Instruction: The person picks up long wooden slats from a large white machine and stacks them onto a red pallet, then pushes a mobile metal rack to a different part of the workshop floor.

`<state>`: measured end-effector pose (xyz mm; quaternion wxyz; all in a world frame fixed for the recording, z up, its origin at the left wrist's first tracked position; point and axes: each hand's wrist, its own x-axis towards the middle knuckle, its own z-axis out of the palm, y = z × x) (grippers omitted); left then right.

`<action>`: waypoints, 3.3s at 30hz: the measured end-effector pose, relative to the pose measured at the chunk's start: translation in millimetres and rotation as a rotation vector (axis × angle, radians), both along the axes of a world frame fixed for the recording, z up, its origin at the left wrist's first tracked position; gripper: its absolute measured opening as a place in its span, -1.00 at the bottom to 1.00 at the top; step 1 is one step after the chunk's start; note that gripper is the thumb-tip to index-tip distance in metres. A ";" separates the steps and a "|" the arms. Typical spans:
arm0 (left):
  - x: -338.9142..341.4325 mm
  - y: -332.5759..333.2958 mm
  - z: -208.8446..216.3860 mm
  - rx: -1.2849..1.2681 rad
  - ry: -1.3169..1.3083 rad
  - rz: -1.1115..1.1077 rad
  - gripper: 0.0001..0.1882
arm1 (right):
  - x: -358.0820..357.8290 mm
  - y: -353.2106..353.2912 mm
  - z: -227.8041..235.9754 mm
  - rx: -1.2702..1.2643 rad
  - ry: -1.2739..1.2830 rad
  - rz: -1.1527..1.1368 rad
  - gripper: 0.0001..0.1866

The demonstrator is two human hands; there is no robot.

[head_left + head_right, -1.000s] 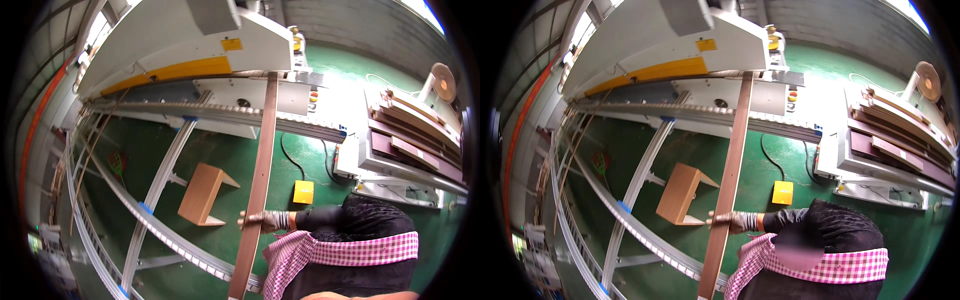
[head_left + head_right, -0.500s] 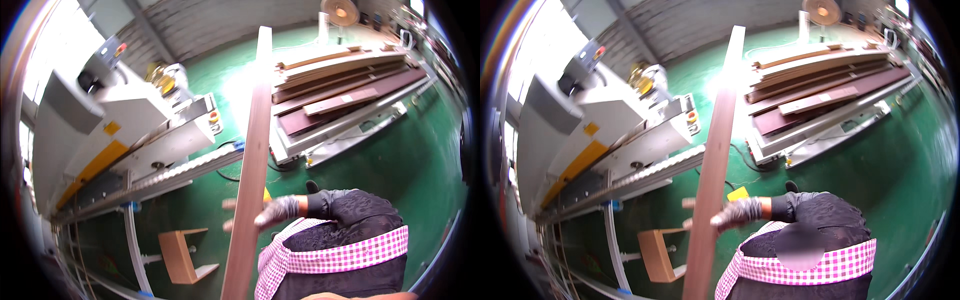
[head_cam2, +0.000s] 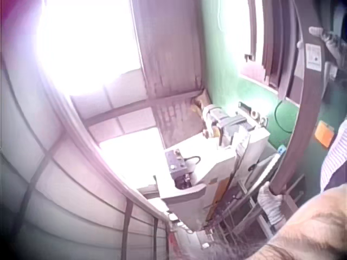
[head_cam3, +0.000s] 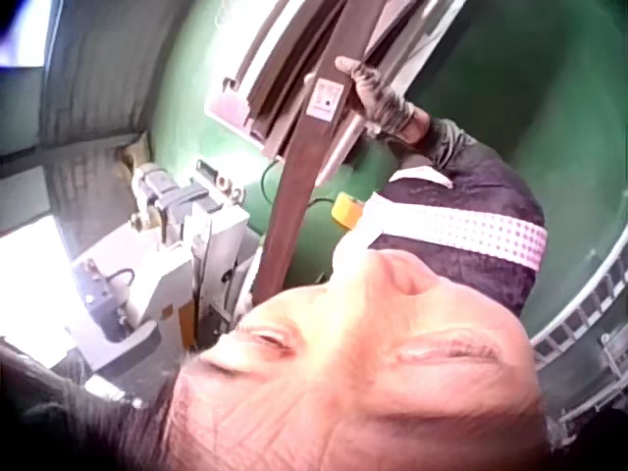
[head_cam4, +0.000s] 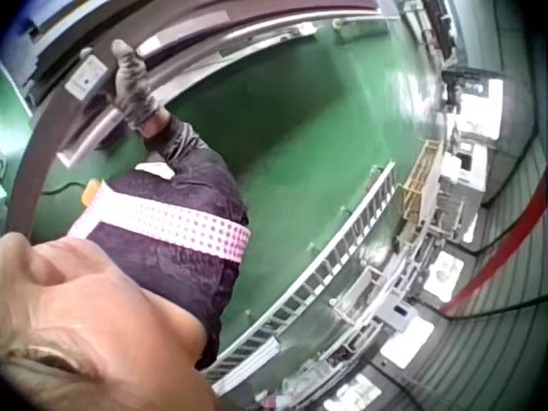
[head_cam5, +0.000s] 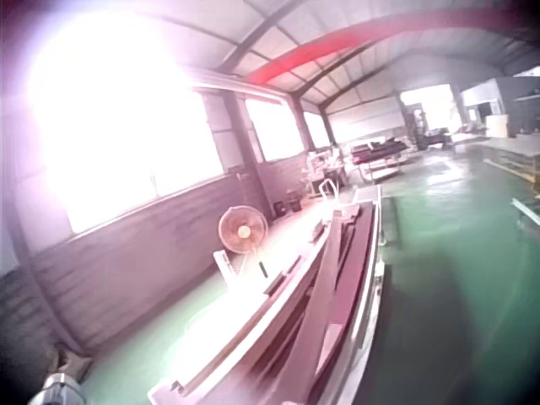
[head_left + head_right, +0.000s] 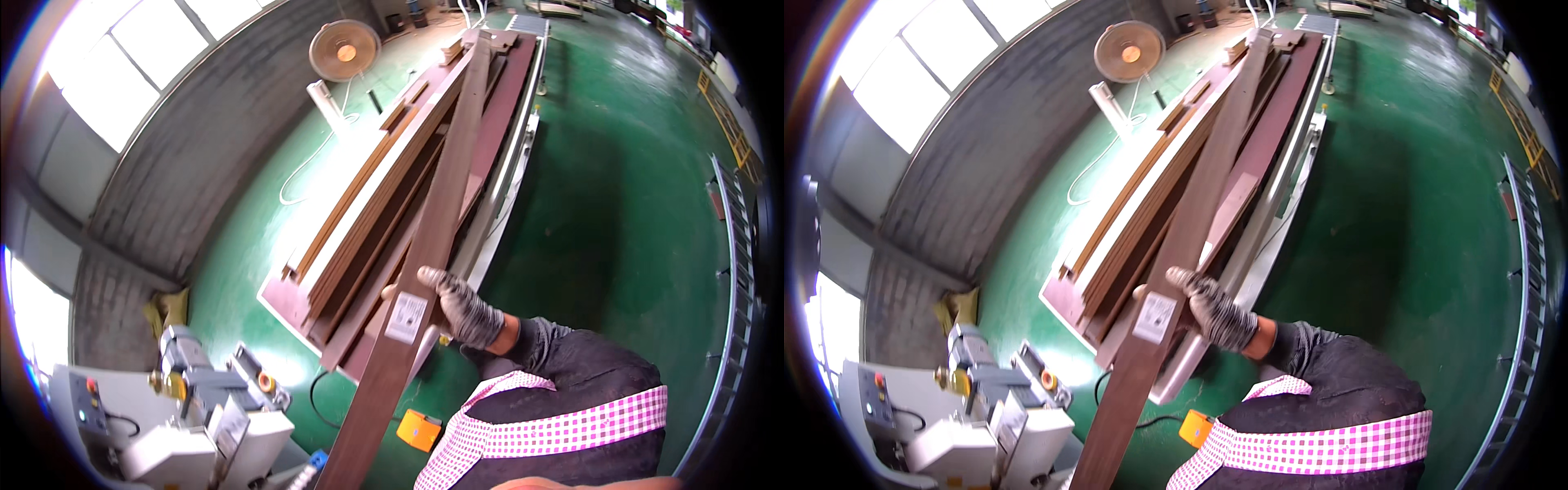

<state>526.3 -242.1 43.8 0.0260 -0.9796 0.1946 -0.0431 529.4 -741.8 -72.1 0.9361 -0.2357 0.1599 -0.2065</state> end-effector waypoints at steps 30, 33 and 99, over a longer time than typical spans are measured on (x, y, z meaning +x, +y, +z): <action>279.4 -245.3 -242.2 -0.175 0.211 -0.271 -0.26 | 119.3 -467.8 -231.5 -0.272 0.862 -0.434 -0.41; 282.2 -255.4 -255.3 -0.178 0.218 -0.301 -0.20 | 105.5 -484.9 -264.2 -0.302 0.845 -0.461 -0.44; -29.9 -47.4 -257.6 -0.265 -0.368 0.941 -0.66 | 257.6 -285.2 -218.9 -2.660 0.237 -0.013 -0.31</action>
